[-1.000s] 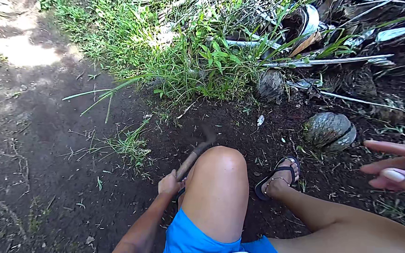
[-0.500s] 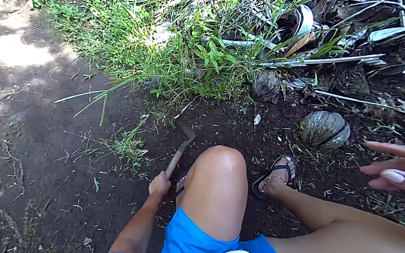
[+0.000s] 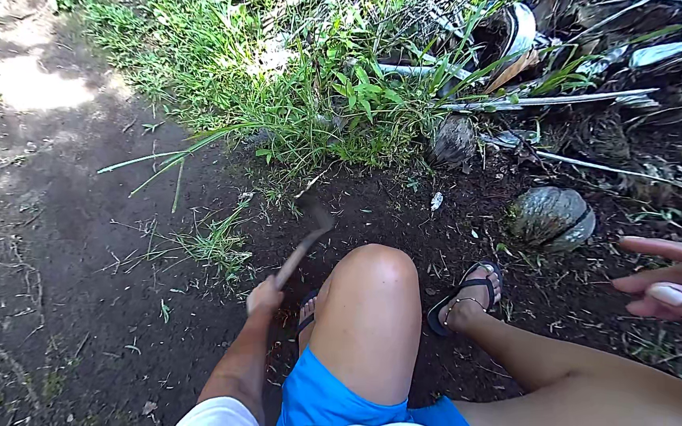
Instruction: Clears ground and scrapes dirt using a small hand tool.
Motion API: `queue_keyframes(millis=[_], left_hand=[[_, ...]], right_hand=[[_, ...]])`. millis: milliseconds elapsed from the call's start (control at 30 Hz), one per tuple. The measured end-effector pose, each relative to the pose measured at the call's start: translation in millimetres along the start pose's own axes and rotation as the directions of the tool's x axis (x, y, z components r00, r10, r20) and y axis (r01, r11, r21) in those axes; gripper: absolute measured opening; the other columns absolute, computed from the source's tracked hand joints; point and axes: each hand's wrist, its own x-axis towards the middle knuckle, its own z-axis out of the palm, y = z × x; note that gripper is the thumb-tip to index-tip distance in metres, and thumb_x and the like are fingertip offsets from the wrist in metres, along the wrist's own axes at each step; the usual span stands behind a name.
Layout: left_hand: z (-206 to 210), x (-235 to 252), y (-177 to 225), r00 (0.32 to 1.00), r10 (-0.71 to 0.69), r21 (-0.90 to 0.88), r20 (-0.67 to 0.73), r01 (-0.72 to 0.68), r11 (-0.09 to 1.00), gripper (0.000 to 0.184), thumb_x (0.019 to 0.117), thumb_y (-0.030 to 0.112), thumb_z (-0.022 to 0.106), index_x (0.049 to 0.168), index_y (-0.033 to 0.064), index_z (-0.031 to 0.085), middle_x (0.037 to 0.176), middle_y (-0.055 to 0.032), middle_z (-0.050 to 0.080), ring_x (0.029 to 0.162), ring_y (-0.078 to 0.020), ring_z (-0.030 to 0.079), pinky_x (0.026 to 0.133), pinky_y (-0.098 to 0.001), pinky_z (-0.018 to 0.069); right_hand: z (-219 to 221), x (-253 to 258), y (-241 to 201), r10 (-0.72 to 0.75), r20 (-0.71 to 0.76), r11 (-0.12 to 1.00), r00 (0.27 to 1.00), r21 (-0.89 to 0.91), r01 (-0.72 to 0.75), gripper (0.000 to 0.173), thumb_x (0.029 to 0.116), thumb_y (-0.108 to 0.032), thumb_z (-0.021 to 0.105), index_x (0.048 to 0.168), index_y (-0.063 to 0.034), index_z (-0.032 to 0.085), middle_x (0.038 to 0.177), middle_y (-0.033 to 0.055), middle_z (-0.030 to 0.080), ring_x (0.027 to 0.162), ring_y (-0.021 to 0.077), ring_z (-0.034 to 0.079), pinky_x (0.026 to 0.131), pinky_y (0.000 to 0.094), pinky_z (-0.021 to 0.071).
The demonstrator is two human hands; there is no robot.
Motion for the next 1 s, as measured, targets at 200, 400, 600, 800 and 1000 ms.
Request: queue_keyframes(millis=[200, 400, 600, 800, 1000], left_hand=[[6, -34, 15, 0.999, -0.035, -0.074, 0.022, 0.037, 0.997, 0.047, 0.0912, 0.029, 0.064, 0.136, 0.0147, 0.058, 0.125, -0.0175, 0.069, 0.117, -0.0371, 0.067, 0.092, -0.0636, 0.0533], [-31, -96, 78, 0.903, 0.427, 0.045, 0.049, -0.429, 0.902, 0.036, 0.1093, 0.021, 0.041, 0.137, 0.0061, 0.059, 0.130, -0.0206, 0.067, 0.121, -0.0395, 0.064, 0.098, -0.0594, 0.0497], [-20, -38, 24, 0.969, 0.245, 0.129, -0.017, -0.241, 0.962, 0.048, 0.0921, 0.029, 0.064, 0.137, 0.0140, 0.058, 0.125, -0.0176, 0.070, 0.116, -0.0406, 0.067, 0.091, -0.0659, 0.0524], [38, -47, -107, 0.962, -0.271, -0.010, -0.012, 0.271, 0.963, 0.046, 0.0886, 0.028, 0.067, 0.133, 0.0183, 0.060, 0.121, -0.0143, 0.072, 0.112, -0.0349, 0.070, 0.087, -0.0610, 0.0559], [29, -72, -46, 1.000, -0.013, -0.014, -0.001, 0.013, 1.000, 0.050, 0.0920, 0.031, 0.065, 0.139, 0.0176, 0.057, 0.123, -0.0148, 0.072, 0.113, -0.0366, 0.069, 0.091, -0.0624, 0.0541]], right_hand=[[-2, -1, 4, 0.022, 0.009, 1.000, 1.000, 0.006, -0.022, 0.055, 0.1034, -0.032, 0.057, 0.148, -0.0015, 0.048, 0.106, 0.0103, 0.073, 0.084, 0.0147, 0.073, 0.076, 0.0323, 0.0631], [3, 5, 11, -0.054, 0.004, 0.998, 0.999, 0.025, 0.054, 0.055, 0.1033, -0.035, 0.059, 0.148, -0.0051, 0.049, 0.105, 0.0081, 0.074, 0.084, 0.0146, 0.074, 0.074, 0.0311, 0.0637], [-1, 0, 6, -0.023, -0.010, 1.000, 1.000, 0.000, 0.023, 0.053, 0.1034, -0.033, 0.058, 0.148, -0.0052, 0.049, 0.106, 0.0094, 0.074, 0.084, 0.0165, 0.074, 0.074, 0.0334, 0.0640], [-2, -1, 10, 0.002, 0.004, 1.000, 1.000, -0.006, -0.002, 0.055, 0.1033, -0.034, 0.058, 0.149, -0.0060, 0.048, 0.105, 0.0101, 0.074, 0.084, 0.0167, 0.074, 0.075, 0.0334, 0.0635], [7, 9, -11, -0.021, 0.018, 1.000, 1.000, -0.017, 0.021, 0.056, 0.1028, -0.037, 0.059, 0.148, -0.0054, 0.049, 0.106, 0.0099, 0.074, 0.085, 0.0157, 0.073, 0.076, 0.0328, 0.0627]])
